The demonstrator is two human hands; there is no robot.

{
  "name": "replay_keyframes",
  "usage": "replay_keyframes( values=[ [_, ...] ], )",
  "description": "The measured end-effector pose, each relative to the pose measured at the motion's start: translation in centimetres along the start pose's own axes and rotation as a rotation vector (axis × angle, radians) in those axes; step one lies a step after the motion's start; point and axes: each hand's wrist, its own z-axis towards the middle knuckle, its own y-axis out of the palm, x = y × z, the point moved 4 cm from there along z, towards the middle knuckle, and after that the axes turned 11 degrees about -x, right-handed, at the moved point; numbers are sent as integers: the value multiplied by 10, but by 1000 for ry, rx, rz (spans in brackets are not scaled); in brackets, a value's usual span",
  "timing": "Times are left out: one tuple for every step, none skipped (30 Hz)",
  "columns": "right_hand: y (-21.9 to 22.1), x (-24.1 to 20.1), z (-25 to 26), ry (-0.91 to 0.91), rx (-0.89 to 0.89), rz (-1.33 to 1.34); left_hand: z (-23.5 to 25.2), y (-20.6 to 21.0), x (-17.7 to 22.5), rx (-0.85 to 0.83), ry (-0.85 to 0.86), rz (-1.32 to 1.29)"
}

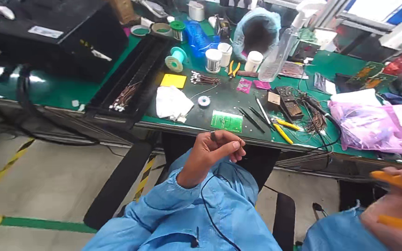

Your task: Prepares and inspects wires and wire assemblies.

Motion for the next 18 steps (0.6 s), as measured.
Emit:
replay_keyframes(
  values=[
    [31, -2, -10, 50, -85, -11, -2, 2, 0, 7, 1, -6],
    [63, -1, -21, 93, -158, -25, -5, 4, 0, 12, -1, -11],
    [91, 4, -32, 124, -209, -17, -8, 7, -1, 11, -3, -18],
    [114, 14, -43, 159, -240, 16, -10, 10, -2, 7, -9, -25],
    [133, 25, -51, 189, -260, 62, -12, 13, -4, -3, -20, -33],
    [148, 35, -54, 216, -271, 108, -14, 16, -6, -20, -39, -37],
    [160, 43, -52, 236, -287, 148, -15, 19, -8, -35, -67, -34],
    [171, 49, -47, 248, -313, 181, -16, 22, -11, -43, -96, -27],
    [180, 52, -40, 258, -350, 209, -17, 25, -13, -43, -128, -20],
    [186, 55, -34, 269, -396, 241, -17, 27, -16, -34, -150, -20],
    [191, 57, -28, 286, -442, 267, -16, 28, -16, -12, -156, -28],
    [195, 58, -25, 308, -475, 297, -16, 29, -16, 24, -147, -32],
    [198, 59, -25, 331, -491, 337, -15, 29, -14, 64, -117, -32],
    [200, 61, -28, 351, -493, 391, -14, 29, -12, 94, -75, -36],
    [202, 63, -33, 372, -482, 448, -13, 28, -10, 112, -38, -45],
    [203, 65, -40, 394, -465, 510, -13, 28, -11, 124, -11, -58],
    [204, 68, -46, 415, -443, 576, -13, 29, -12, 132, 9, -80],
    [205, 70, -53, 437, -417, 640, -14, 30, -15, 130, 20, -103]
  ],
)
